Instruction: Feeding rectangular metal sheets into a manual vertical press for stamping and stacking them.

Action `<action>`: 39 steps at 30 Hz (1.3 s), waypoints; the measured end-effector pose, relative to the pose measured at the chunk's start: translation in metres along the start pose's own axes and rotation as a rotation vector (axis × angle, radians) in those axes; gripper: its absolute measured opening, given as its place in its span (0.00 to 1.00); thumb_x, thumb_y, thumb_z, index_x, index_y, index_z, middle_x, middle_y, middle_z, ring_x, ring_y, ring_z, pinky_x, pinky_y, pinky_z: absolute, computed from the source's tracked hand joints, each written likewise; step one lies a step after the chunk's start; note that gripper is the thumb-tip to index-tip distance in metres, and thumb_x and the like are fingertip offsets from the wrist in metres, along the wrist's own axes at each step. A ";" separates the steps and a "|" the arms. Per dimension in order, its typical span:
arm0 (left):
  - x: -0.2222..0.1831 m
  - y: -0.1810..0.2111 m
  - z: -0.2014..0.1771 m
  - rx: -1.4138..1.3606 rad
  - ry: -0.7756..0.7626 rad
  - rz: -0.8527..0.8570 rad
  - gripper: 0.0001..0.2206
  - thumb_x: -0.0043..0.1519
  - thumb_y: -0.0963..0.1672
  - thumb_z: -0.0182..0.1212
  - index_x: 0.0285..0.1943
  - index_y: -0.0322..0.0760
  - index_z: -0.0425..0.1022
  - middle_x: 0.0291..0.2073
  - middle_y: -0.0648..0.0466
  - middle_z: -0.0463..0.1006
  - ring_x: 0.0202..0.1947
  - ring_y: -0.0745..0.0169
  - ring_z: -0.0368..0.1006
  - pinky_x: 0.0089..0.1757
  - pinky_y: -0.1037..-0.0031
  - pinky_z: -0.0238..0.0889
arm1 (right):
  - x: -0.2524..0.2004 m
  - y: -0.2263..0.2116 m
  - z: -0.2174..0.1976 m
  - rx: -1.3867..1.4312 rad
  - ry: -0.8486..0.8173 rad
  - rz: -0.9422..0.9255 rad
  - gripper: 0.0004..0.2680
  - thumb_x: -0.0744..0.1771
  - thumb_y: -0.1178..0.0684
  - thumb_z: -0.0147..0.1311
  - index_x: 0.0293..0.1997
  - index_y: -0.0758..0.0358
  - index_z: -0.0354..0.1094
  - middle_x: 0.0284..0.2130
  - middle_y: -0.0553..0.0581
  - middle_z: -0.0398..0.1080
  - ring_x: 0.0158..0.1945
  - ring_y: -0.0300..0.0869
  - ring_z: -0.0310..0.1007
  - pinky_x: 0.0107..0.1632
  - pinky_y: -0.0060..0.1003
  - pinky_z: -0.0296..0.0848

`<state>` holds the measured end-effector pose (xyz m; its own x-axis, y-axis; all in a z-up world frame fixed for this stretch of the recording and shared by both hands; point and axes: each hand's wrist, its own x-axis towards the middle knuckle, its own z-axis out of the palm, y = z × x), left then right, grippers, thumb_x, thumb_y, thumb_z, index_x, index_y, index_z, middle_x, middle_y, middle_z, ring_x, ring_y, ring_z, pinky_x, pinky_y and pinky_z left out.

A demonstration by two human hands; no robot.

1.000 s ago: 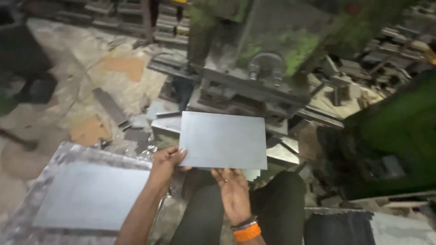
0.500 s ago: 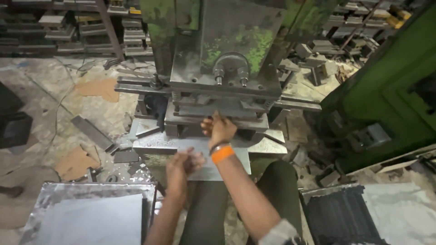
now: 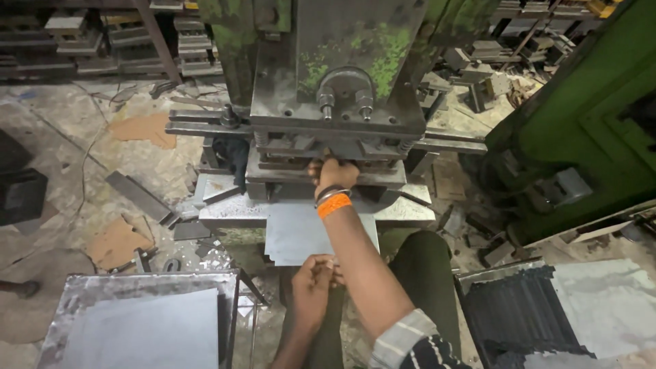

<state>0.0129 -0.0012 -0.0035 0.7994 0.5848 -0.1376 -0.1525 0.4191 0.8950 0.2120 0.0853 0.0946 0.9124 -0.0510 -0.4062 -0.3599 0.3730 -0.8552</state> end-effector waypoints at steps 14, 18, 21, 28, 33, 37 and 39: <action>-0.001 0.000 0.000 -0.047 -0.003 -0.064 0.10 0.66 0.36 0.50 0.54 0.25 0.73 0.33 0.45 0.80 0.29 0.60 0.76 0.35 0.75 0.69 | -0.027 -0.004 -0.030 -0.154 -0.152 -0.167 0.09 0.68 0.56 0.58 0.35 0.75 0.69 0.18 0.62 0.74 0.12 0.43 0.69 0.12 0.32 0.63; -0.001 0.000 0.000 -0.042 0.002 -0.040 0.13 0.62 0.33 0.50 0.53 0.25 0.75 0.33 0.43 0.81 0.28 0.60 0.76 0.34 0.75 0.69 | -0.023 0.001 -0.029 -0.128 -0.142 -0.166 0.08 0.69 0.56 0.57 0.34 0.72 0.68 0.16 0.60 0.73 0.11 0.43 0.68 0.13 0.32 0.62; 0.001 -0.005 -0.001 -0.057 0.040 -0.032 0.11 0.63 0.35 0.51 0.52 0.25 0.75 0.31 0.42 0.82 0.27 0.57 0.78 0.33 0.73 0.70 | -0.024 0.002 -0.030 -0.185 -0.140 -0.201 0.08 0.69 0.57 0.55 0.34 0.74 0.70 0.17 0.60 0.74 0.11 0.43 0.69 0.12 0.31 0.64; 0.021 0.013 0.002 -0.195 0.154 -0.066 0.09 0.68 0.39 0.49 0.51 0.23 0.71 0.31 0.41 0.79 0.26 0.54 0.76 0.32 0.72 0.70 | -0.019 0.005 -0.031 -0.158 -0.176 -0.223 0.10 0.69 0.55 0.57 0.32 0.74 0.68 0.17 0.62 0.74 0.11 0.44 0.69 0.12 0.32 0.64; 0.049 -0.003 0.001 -0.078 0.248 -0.034 0.07 0.66 0.38 0.54 0.47 0.27 0.77 0.29 0.39 0.83 0.25 0.54 0.81 0.29 0.72 0.76 | -0.015 0.011 -0.031 -0.278 -0.137 -0.276 0.08 0.66 0.55 0.59 0.34 0.73 0.72 0.21 0.69 0.76 0.16 0.51 0.76 0.16 0.37 0.75; 0.053 -0.002 0.003 -0.073 0.248 -0.052 0.07 0.66 0.37 0.53 0.46 0.28 0.77 0.30 0.41 0.83 0.28 0.55 0.81 0.31 0.73 0.76 | -0.009 0.014 -0.032 -0.286 -0.142 -0.304 0.08 0.66 0.54 0.58 0.33 0.72 0.72 0.21 0.68 0.76 0.16 0.50 0.77 0.15 0.37 0.75; 0.051 -0.005 0.003 -0.040 0.231 -0.023 0.06 0.66 0.36 0.53 0.46 0.26 0.77 0.30 0.43 0.82 0.28 0.56 0.80 0.31 0.74 0.75 | -0.006 0.015 -0.033 -0.277 -0.157 -0.263 0.08 0.67 0.55 0.55 0.37 0.72 0.71 0.22 0.68 0.77 0.16 0.50 0.76 0.16 0.36 0.76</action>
<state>0.0560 0.0245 -0.0133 0.6495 0.7162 -0.2554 -0.1623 0.4587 0.8736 0.1944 0.0610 0.0736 0.9912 0.0391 -0.1267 -0.1301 0.1011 -0.9863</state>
